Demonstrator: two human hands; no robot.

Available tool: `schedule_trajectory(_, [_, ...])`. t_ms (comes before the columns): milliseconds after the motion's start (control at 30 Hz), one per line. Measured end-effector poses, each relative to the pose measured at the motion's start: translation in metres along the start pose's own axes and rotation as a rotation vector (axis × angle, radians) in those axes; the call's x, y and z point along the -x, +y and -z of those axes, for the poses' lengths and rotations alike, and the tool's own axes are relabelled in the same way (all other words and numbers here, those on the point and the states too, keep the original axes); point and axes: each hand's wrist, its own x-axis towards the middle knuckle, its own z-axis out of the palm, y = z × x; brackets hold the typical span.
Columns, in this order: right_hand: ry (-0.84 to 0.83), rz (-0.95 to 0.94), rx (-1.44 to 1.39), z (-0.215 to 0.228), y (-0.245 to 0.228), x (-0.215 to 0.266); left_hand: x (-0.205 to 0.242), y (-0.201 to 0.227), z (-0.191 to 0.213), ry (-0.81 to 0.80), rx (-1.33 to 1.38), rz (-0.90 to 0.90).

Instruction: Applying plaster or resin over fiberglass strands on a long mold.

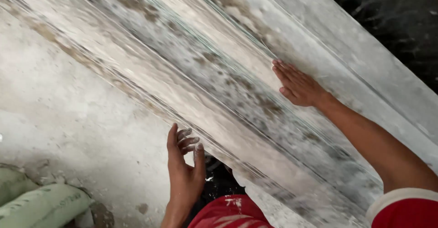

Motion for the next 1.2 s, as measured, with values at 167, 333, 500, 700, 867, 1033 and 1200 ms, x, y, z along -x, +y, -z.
schedule_trajectory(167, [0.065, 0.003, 0.021, -0.029, 0.011, 0.144, 0.091, 0.0, -0.084, -0.008, 0.018, 0.002])
schedule_trajectory(333, [0.014, -0.002, 0.059, -0.059, 0.032, 0.277, 0.183, -0.005, -0.168, -0.003, -0.001, -0.047])
schedule_trajectory(500, [-0.005, 0.033, 0.054, -0.079, 0.045, 0.422, 0.297, 0.003, -0.285, 0.049, -0.016, -0.063])
schedule_trajectory(700, [0.03, 0.007, 0.007, -0.108, 0.047, 0.61, 0.423, 0.026, -0.413, -0.068, 0.001, -0.104])
schedule_trajectory(867, [0.073, 0.011, 0.019, -0.123, 0.047, 0.723, 0.475, 0.053, -0.457, -0.138, -0.013, -0.118])
schedule_trajectory(1033, [0.153, -0.066, -0.04, -0.155, 0.043, 0.782, 0.508, 0.054, -0.483, -0.136, 0.001, -0.057])
schedule_trajectory(1200, [0.249, -0.178, -0.014, -0.162, 0.02, 0.751, 0.532, 0.053, -0.499, -0.151, -0.028, 0.0])
